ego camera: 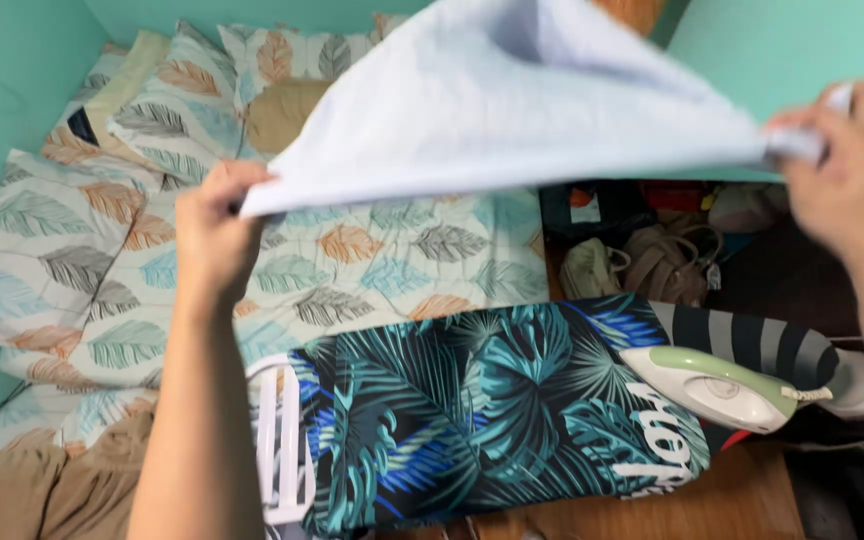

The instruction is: The person irons white shirts using a steam iron on an ironing board, then places the shirts on hangers and buttons the collars.

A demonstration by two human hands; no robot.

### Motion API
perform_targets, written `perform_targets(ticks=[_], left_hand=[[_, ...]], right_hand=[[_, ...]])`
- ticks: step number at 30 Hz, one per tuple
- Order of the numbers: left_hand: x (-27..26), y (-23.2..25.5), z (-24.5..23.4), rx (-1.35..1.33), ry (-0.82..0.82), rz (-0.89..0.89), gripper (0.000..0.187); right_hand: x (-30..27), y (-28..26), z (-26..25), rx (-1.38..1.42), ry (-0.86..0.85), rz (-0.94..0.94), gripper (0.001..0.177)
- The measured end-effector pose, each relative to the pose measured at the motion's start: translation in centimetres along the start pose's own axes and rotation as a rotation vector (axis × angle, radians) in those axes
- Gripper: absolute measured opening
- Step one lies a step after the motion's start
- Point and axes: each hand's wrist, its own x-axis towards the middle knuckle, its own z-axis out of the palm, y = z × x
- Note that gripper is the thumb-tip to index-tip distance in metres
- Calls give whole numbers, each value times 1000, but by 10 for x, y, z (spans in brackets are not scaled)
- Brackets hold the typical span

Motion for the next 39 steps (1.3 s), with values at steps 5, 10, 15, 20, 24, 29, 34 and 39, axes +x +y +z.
perform_targets(ticks=[5,10,15,20,24,29,34,39], left_hand=[[-156,-41,-11,686,-151,81,47],[-308,-110,1,935,-505,-141,38],[-364,-187,-2,987,-914,-353,75],[-302,-240,34,729,-391,-562,34],[-277,-226,88,885,-182,-788,65],[-267,-204,87,739,-25,-721,31],[-242,-217,62,515,386,-588,23],[-241,-230,61,528,203,-700,22]], right_hand=[[-158,22,20,-55,-390,-8,48],[-315,10,64,-258,-1268,329,50],[-336,-16,109,-183,-1265,214,55],[-312,-40,200,768,-1225,1419,38],[-328,-63,268,1212,-803,1699,24],[-310,-56,304,1075,-308,1431,21],[-249,-36,270,435,-275,736,38],[-253,-47,211,79,-626,88,57]])
